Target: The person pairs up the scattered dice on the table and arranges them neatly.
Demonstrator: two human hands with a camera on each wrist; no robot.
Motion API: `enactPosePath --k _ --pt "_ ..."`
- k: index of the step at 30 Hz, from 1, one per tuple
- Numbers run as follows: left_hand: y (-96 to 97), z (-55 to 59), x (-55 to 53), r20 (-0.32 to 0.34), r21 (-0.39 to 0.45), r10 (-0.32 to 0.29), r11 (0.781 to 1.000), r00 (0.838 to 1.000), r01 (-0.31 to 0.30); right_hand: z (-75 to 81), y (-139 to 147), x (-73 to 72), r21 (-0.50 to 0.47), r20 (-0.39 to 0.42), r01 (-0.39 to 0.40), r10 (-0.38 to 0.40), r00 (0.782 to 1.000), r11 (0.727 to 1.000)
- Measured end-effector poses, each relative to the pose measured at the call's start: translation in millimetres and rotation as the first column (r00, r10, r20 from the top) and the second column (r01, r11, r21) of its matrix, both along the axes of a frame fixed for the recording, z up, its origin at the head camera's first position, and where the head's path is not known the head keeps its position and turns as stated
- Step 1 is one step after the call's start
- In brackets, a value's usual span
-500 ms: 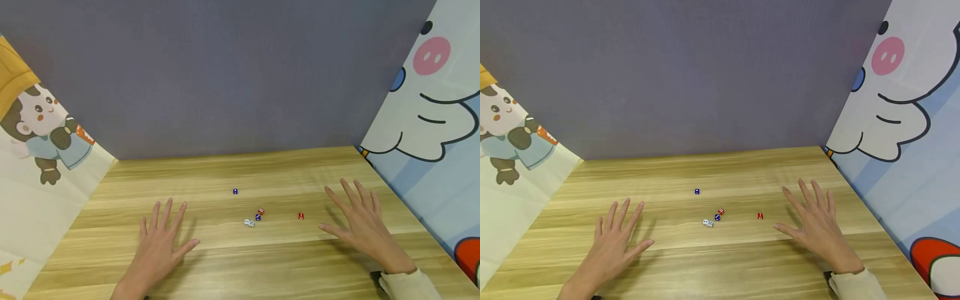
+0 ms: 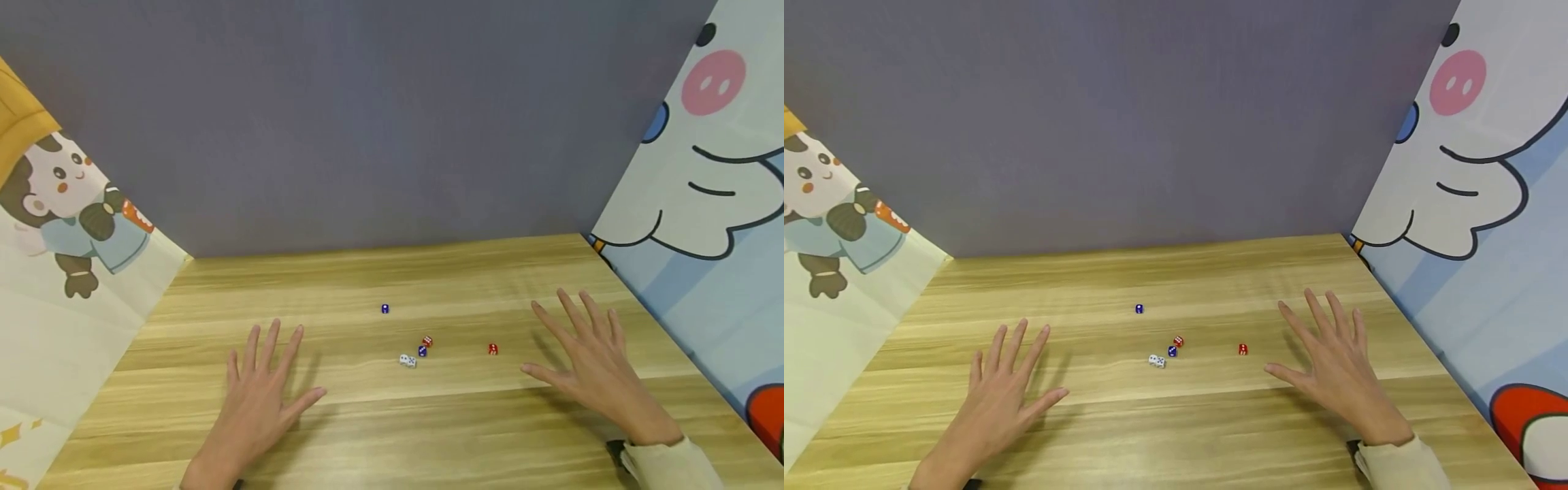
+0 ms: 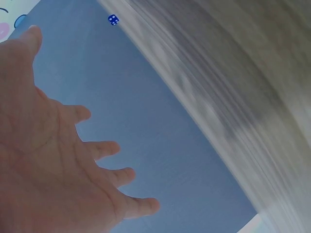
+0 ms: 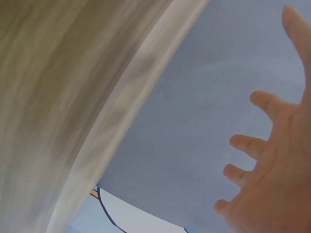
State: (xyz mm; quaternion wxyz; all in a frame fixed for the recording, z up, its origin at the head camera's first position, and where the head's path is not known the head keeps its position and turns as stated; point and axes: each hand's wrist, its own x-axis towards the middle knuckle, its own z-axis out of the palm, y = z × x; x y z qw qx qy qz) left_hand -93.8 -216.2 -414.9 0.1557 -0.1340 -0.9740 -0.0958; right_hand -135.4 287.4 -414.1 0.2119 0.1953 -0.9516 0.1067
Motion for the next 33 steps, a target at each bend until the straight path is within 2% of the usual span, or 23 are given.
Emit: enactPosePath --k 10,16,22,29,33 --pt "2.8 2.8 -1.9 0.001 -0.001 -0.013 1.0 1.0 0.013 1.1 0 -1.1 0.005 0.015 0.012 -0.012 1.0 1.0" --pt "5.6 3.7 -2.7 0.037 -0.016 -0.02 1.0 0.999 0.021 2.1 1 -2.7 -0.006 0.054 0.027 -0.026 0.998 1.0" --pt "8.0 4.3 -0.3 0.065 -0.027 -0.033 0.999 0.997 0.034 2.4 -1 -3.9 -0.016 0.044 0.005 -0.005 0.999 1.0" --pt "19.4 10.9 -2.1 0.103 -0.014 -0.128 0.991 0.986 0.131 11.4 -17 -8.6 0.014 -0.002 -0.001 0.001 1.0 1.0" --pt "28.6 11.5 -6.4 0.121 0.021 -0.213 0.977 0.97 0.212 10.5 -29 -9.6 -0.035 -0.04 -0.034 0.032 0.999 0.999"
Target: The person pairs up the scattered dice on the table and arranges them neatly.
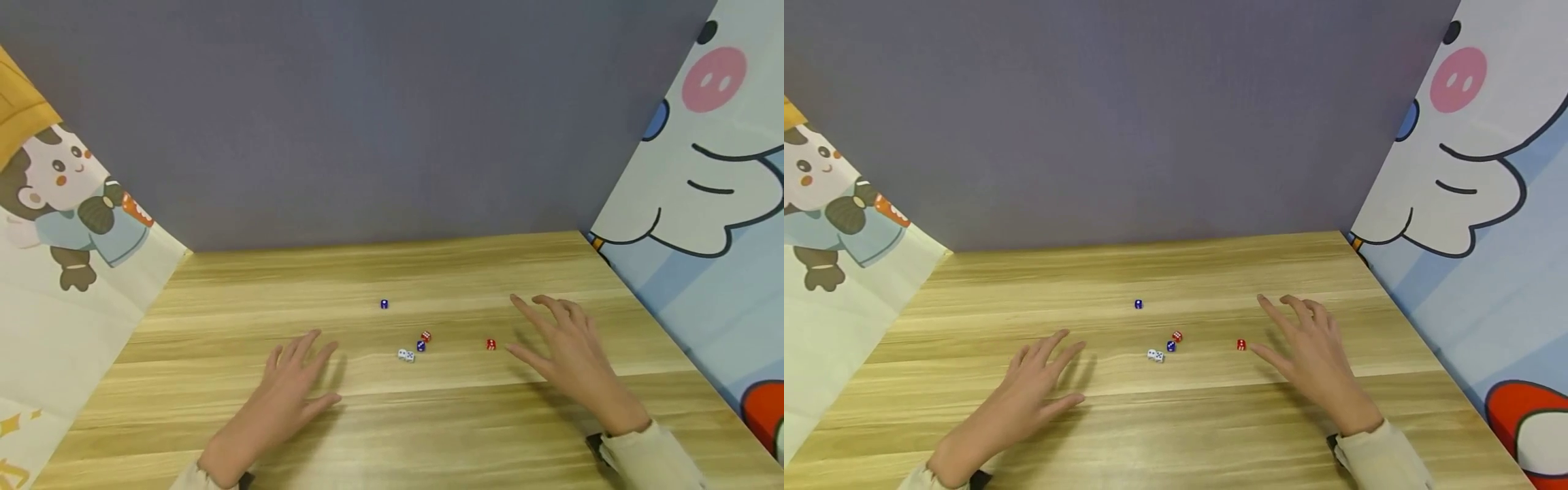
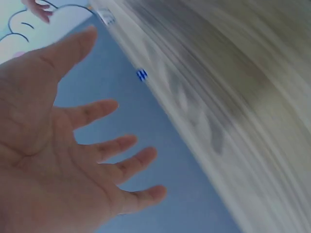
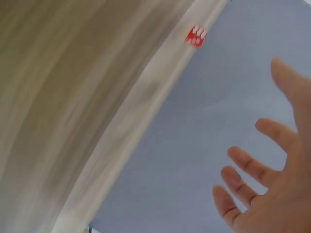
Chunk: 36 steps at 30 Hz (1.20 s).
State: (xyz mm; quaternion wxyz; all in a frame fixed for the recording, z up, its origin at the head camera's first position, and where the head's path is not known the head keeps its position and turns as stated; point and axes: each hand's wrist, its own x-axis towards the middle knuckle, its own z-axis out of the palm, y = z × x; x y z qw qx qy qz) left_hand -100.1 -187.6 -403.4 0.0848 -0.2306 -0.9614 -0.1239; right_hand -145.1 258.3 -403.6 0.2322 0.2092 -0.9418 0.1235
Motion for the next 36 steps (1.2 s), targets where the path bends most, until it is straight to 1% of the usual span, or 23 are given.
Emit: enactPosePath --k 3,5,7,8,10,11,13,14,16,17,19,20,21,23,25,30,36 --pt "8.6 1.3 -6.0 0.029 0.056 -0.048 0.997 0.998 0.046 -1.6 -10 -0.3 -0.055 -0.003 -0.046 0.046 0.999 0.997" --pt "15.2 2.1 -11.0 0.066 0.121 -0.074 0.991 0.995 0.065 -2.7 -17 -0.1 -0.087 0.028 -0.076 0.078 0.997 0.993" --pt "21.4 1.6 -16.3 0.121 0.202 -0.101 0.976 0.987 0.076 -2.9 -25 0.9 -0.126 0.09 -0.101 0.113 0.99 0.987" --pt "24.5 0.8 -18.9 0.151 0.248 -0.119 0.966 0.981 0.079 -2.7 -29 1.2 -0.141 0.124 -0.113 0.131 0.984 0.983" --pt "30.4 -1.5 -23.6 0.212 0.336 -0.157 0.939 0.965 0.079 -2.0 -38 1.2 -0.175 0.205 -0.142 0.177 0.963 0.974" --pt "33.3 -3.1 -25.6 0.238 0.372 -0.174 0.925 0.955 0.076 -1.2 -42 0.8 -0.191 0.256 -0.16 0.207 0.944 0.968" --pt "39.1 -6.2 -29.6 0.272 0.422 -0.205 0.904 0.94 0.075 -0.1 -51 -0.1 -0.22 0.357 -0.188 0.259 0.898 0.957" --pt "42.0 -7.6 -31.7 0.286 0.444 -0.219 0.893 0.933 0.074 0.2 -55 -0.9 -0.234 0.405 -0.205 0.287 0.868 0.95" --pt "47.9 -10.1 -36.0 0.306 0.466 -0.237 0.882 0.922 0.072 0.3 -62 -3.0 -0.265 0.488 -0.231 0.337 0.805 0.936" --pt "50.6 -11.2 -38.5 0.311 0.473 -0.245 0.878 0.918 0.074 0.1 -66 -4.2 -0.28 0.517 -0.239 0.356 0.778 0.93" --pt "55.9 -13.3 -43.5 0.315 0.485 -0.257 0.871 0.914 0.078 -0.7 -74 -6.8 -0.3 0.544 -0.263 0.391 0.742 0.917" --pt "58.3 -14.3 -46.1 0.314 0.49 -0.262 0.868 0.913 0.081 -1.0 -78 -8.2 -0.309 0.553 -0.274 0.406 0.727 0.911" --pt "60.5 -15.3 -48.8 0.312 0.498 -0.271 0.863 0.91 0.086 -1.2 -82 -9.7 -0.314 0.559 -0.28 0.414 0.718 0.907" --pt "64.3 -17.6 -54.0 0.315 0.511 -0.287 0.855 0.905 0.093 -1.2 -91 -12.7 -0.312 0.562 -0.289 0.421 0.712 0.905" --pt "67.9 -19.0 -58.9 0.321 0.52 -0.299 0.849 0.898 0.097 -1.0 -99 -15.3 -0.306 0.563 -0.293 0.42 0.712 0.906" --pt "77.3 -19.8 -69.6 0.351 0.516 -0.31 0.851 0.883 0.094 -2.4 -114 -20.3 -0.287 0.539 -0.297 0.41 0.736 0.911" --pt "86.8 -18.4 -79.2 0.392 0.511 -0.33 0.854 0.859 0.094 -7.7 -125 -25.1 -0.305 0.51 -0.295 0.417 0.752 0.905"
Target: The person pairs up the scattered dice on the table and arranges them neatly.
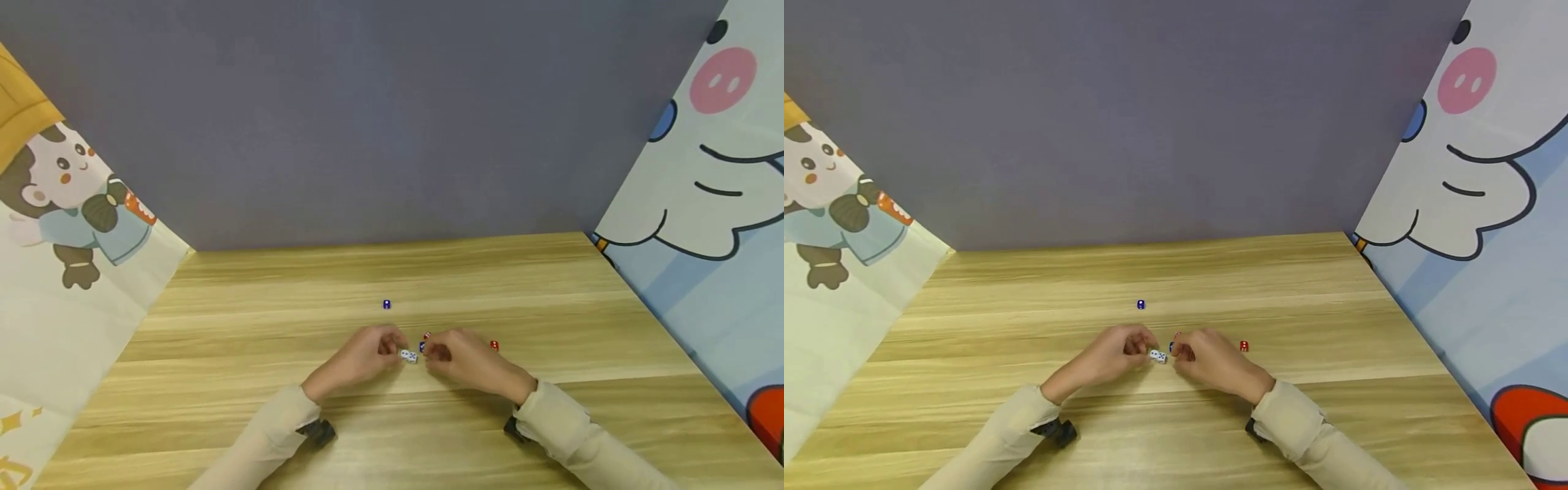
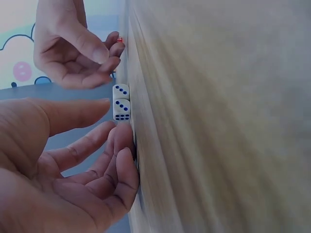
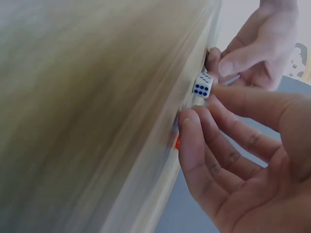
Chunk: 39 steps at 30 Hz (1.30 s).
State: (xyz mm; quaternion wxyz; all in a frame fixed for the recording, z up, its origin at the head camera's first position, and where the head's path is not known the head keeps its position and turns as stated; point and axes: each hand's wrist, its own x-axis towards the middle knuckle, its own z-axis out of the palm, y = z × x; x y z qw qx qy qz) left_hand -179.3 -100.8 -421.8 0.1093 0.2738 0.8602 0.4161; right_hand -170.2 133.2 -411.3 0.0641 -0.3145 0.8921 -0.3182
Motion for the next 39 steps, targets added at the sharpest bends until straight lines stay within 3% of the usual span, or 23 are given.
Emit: enactPosePath --k 12,20,26,33,39 --pt "11.6 0.3 -3.6 -0.029 -0.012 0.012 1.0 1.0 -0.012 -2.9 -20 -7.1 0.012 -0.069 0.018 -0.017 0.997 1.0" --pt "20.7 1.2 -3.9 -0.086 -0.08 0.013 0.997 0.996 -0.02 -6.0 -20 -8.6 0.038 -0.073 0.01 -0.007 0.997 0.999" --pt "23.7 4.5 -3.5 -0.076 -0.112 0.022 0.993 0.997 -0.03 -5.4 -19 -8.8 0.053 -0.098 0.024 -0.019 0.995 0.998" --pt "22.8 3.5 -3.3 -0.065 -0.106 0.024 0.994 0.998 -0.031 -6.1 -18 -8.7 0.032 -0.097 0.017 -0.014 0.995 0.999" --pt "18.0 2.4 5.2 -0.094 -0.059 0.014 0.998 0.996 -0.02 -5.6 -14 -4.4 -0.018 -0.073 -0.019 0.018 0.997 1.0"
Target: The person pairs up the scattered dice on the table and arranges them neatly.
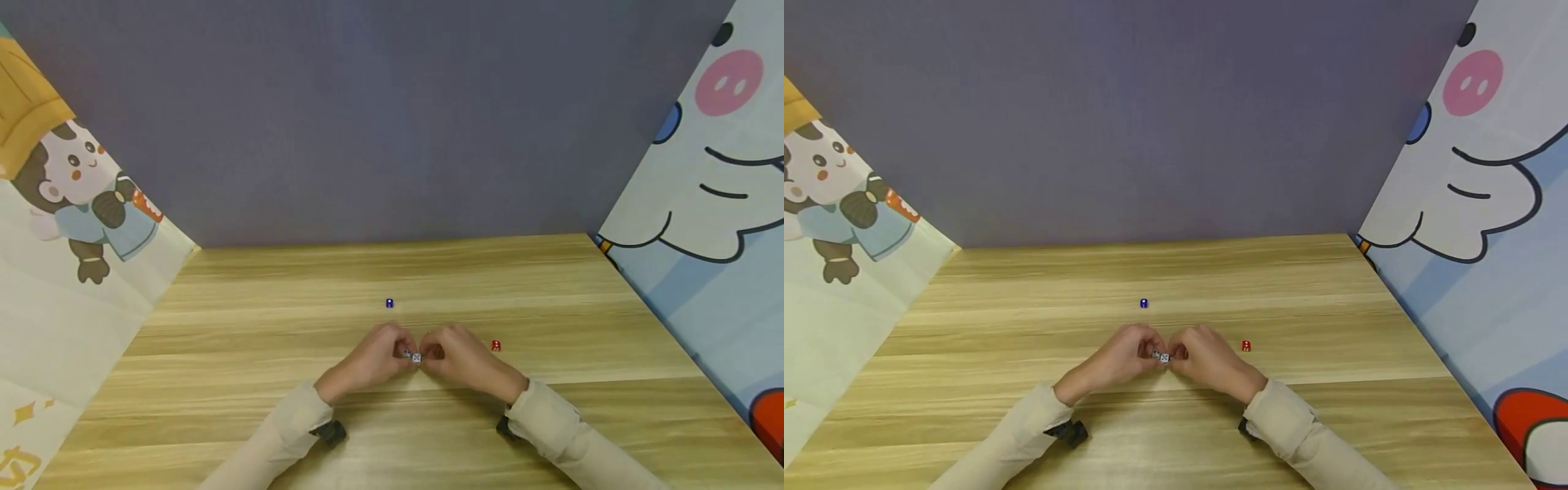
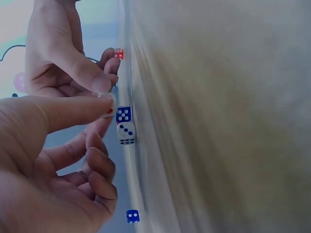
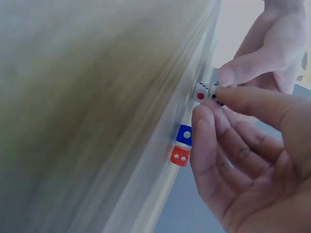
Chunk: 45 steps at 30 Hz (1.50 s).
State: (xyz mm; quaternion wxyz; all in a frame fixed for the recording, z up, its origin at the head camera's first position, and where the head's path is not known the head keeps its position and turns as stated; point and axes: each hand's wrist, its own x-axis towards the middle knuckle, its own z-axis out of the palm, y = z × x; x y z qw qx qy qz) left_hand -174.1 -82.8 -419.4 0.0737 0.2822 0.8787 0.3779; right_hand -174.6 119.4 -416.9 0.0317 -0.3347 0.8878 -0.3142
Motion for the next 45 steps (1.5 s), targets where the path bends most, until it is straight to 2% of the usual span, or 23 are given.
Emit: enactPosePath --k 5,10,15,19,25,32,39,45 --pt "-4.5 1.9 15.8 -0.001 0.034 -0.003 0.999 1.0 0.003 7.2 5 12.9 -0.026 0.063 -0.022 0.024 0.998 0.999" --pt "-4.9 9.1 34.2 -0.001 0.063 -0.002 0.998 1.0 0.002 15.3 8 28.9 -0.069 0.128 -0.037 0.046 0.991 0.997" --pt "-2.4 13.1 49.5 0.004 0.084 -0.032 0.996 0.999 0.032 20.6 12 44.9 -0.071 0.124 -0.061 0.069 0.99 0.996" --pt "0.3 11.9 56.8 0.027 0.074 -0.053 0.996 0.998 0.051 19.2 14 53.4 -0.068 0.126 -0.093 0.101 0.987 0.993" --pt "2.5 5.9 58.4 0.1 0.022 -0.078 0.997 0.992 0.076 7.6 11 57.4 -0.04 0.131 -0.134 0.138 0.982 0.99" --pt "2.8 -4.9 55.0 0.212 0.083 -0.086 0.994 0.973 0.07 0.1 9 56.7 -0.002 0.103 -0.125 0.124 0.987 0.992" --pt "4.1 -11.2 54.2 0.231 0.102 -0.071 0.994 0.97 0.049 -2.3 7 55.7 0.022 0.091 -0.127 0.125 0.988 0.992" --pt "5.5 -12.4 55.6 0.231 0.094 -0.069 0.994 0.971 0.049 -4.6 7 57.2 0.024 0.083 -0.118 0.115 0.99 0.993"
